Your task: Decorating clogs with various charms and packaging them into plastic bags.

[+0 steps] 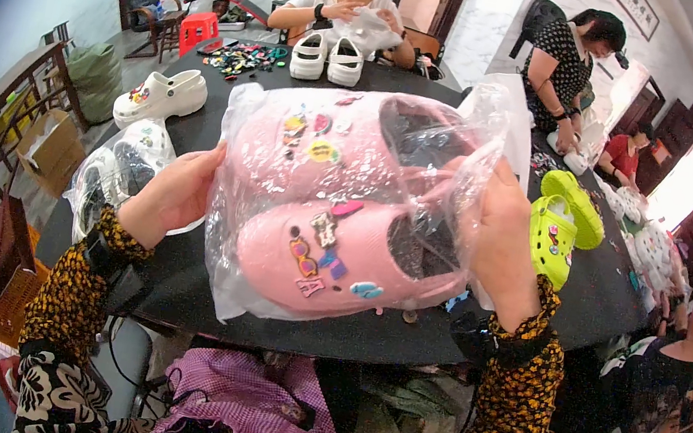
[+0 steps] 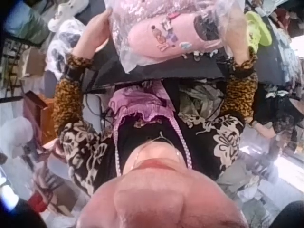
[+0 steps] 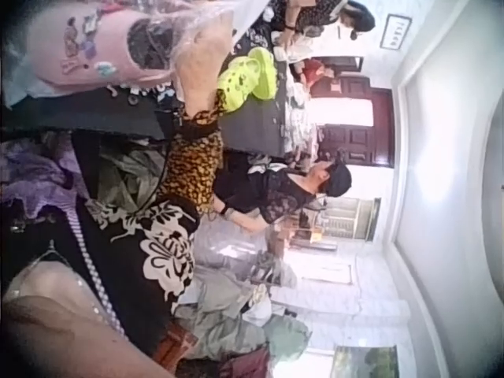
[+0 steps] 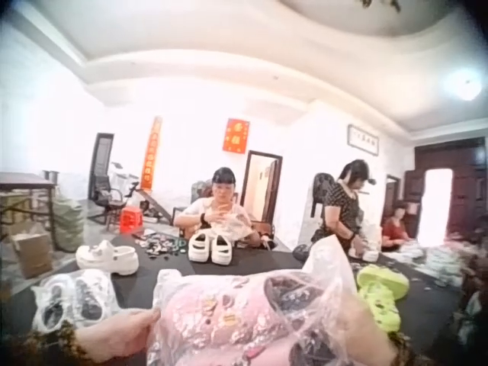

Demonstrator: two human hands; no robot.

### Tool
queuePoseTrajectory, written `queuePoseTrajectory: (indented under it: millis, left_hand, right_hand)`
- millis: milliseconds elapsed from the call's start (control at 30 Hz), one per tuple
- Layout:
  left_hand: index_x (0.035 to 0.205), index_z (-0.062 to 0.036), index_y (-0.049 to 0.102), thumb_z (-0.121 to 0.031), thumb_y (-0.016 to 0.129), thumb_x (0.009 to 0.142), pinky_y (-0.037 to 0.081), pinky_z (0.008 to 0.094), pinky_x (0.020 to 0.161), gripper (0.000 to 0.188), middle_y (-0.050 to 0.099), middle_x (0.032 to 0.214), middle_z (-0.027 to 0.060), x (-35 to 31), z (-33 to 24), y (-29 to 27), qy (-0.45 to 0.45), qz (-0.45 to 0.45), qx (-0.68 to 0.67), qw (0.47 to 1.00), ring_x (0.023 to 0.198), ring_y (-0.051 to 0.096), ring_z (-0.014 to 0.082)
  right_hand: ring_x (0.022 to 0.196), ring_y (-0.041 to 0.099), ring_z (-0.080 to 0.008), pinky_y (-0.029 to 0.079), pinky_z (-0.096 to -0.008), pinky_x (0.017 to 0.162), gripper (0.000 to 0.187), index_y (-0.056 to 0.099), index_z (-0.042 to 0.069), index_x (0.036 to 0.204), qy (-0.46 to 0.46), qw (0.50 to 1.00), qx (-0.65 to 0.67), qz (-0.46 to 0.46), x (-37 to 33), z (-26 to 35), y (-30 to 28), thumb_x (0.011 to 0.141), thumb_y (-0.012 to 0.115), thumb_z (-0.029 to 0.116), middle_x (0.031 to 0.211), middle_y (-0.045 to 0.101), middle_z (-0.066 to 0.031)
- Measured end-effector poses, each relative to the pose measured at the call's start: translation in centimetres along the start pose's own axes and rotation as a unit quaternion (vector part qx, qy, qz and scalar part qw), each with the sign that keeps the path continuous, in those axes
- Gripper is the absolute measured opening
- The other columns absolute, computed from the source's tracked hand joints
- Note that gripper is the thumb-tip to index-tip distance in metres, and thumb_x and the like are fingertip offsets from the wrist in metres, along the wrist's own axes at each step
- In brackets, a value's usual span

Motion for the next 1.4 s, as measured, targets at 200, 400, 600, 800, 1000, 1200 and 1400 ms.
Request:
queuePoseTrajectory:
  millis: [200, 400, 600, 800, 1000, 1200, 1400]
  left_hand:
    - [0.103, -0.0020, 0.060, -0.016, 0.056, 0.096, 0.053, 0.0307, 0.072, 0.016, 0.067, 0.093, 0.0060, 3.3, -2.0, -3.2, 0.128, -0.092, -0.010, 0.987, 0.080, 0.065, 0.0158]
    - [0.106, -0.0018, 0.061, -0.022, 0.058, 0.096, 0.050, 0.0296, 0.070, 0.023, 0.066, 0.091, 0.0045, 5.3, -6.4, -7.4, 0.213, -0.162, 0.080, 0.960, 0.078, 0.061, 0.0134]
    - [0.104, -0.0039, 0.063, -0.026, 0.057, 0.096, 0.049, 0.0319, 0.065, 0.025, 0.064, 0.086, 0.0034, 6.2, -10.5, -16.2, 0.241, -0.267, 0.109, 0.927, 0.075, 0.059, 0.0145]
    - [0.094, -0.0050, 0.062, -0.025, 0.056, 0.095, 0.043, 0.0321, 0.052, 0.021, 0.060, 0.073, 0.0023, 7.6, -16.0, -25.4, 0.275, -0.304, 0.107, 0.906, 0.058, 0.054, 0.0140]
    - [0.084, -0.0077, 0.059, -0.024, 0.057, 0.092, 0.030, 0.0279, 0.043, 0.018, 0.043, 0.060, -0.0036, 7.9, -16.8, -23.9, 0.262, -0.356, 0.134, 0.887, 0.047, 0.037, 0.0104]
    - [0.112, 0.0071, 0.056, -0.022, 0.054, 0.095, 0.050, 0.0356, 0.076, 0.034, 0.063, 0.087, 0.0129, 0.9, -17.6, -8.7, 0.608, -0.309, 0.596, 0.423, 0.079, 0.062, 0.0211]
    - [0.136, 0.0022, 0.041, -0.026, 0.048, 0.099, 0.052, 0.0291, 0.071, 0.047, 0.063, 0.102, 0.0149, -3.2, -3.9, 3.7, 0.110, 0.022, 0.428, 0.897, 0.078, 0.065, 0.0163]
  right_hand:
    - [0.091, 0.060, -0.0338, 0.048, -0.0392, 0.079, 0.021, 0.063, -0.002, 0.099, -0.048, 0.996, -0.080, 0.005, -0.5, 0.5, -0.5, 0.080, 0.055, -0.001, 0.100, 0.061, -0.0177]
    - [0.087, 0.058, -0.0382, 0.047, -0.0433, 0.076, 0.017, 0.061, -0.001, 0.094, -0.076, 0.986, -0.147, -0.008, -0.5, 0.8, -0.8, 0.078, 0.056, 0.000, 0.093, 0.058, -0.0177]
    - [0.085, 0.059, -0.0361, 0.047, -0.0412, 0.073, 0.016, 0.061, 0.003, 0.094, 0.001, 0.986, -0.166, -0.019, -2.4, -3.5, -3.1, 0.080, 0.057, 0.000, 0.091, 0.058, -0.0150]
    - [0.086, 0.060, -0.0363, 0.047, -0.0415, 0.075, 0.013, 0.062, 0.003, 0.094, 0.055, 0.982, -0.182, -0.018, -4.1, -5.5, -5.3, 0.082, 0.058, 0.005, 0.093, 0.060, -0.0162]
    - [0.084, 0.059, -0.0337, 0.046, -0.0382, 0.075, 0.011, 0.064, 0.002, 0.090, 0.133, 0.986, -0.101, -0.015, -5.3, -7.3, -4.8, 0.084, 0.057, 0.008, 0.090, 0.060, -0.0164]
    - [0.082, 0.061, -0.0226, 0.047, -0.0307, 0.074, 0.012, 0.064, -0.003, 0.090, 0.176, 0.984, 0.016, -0.031, -4.5, -7.6, -2.1, 0.086, 0.058, 0.006, 0.088, 0.061, -0.0129]
    - [0.082, 0.061, -0.0289, 0.047, -0.0353, 0.074, 0.012, 0.065, 0.000, 0.090, 0.169, 0.981, 0.047, -0.077, -2.9, -7.0, 2.1, 0.085, 0.059, 0.009, 0.088, 0.062, -0.0162]
Point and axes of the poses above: each hand's wrist, its own x-axis towards the middle knuckle, its own y-axis out of the palm, z = x × y, the point moved 9 cm from there along x, towards the middle knuckle
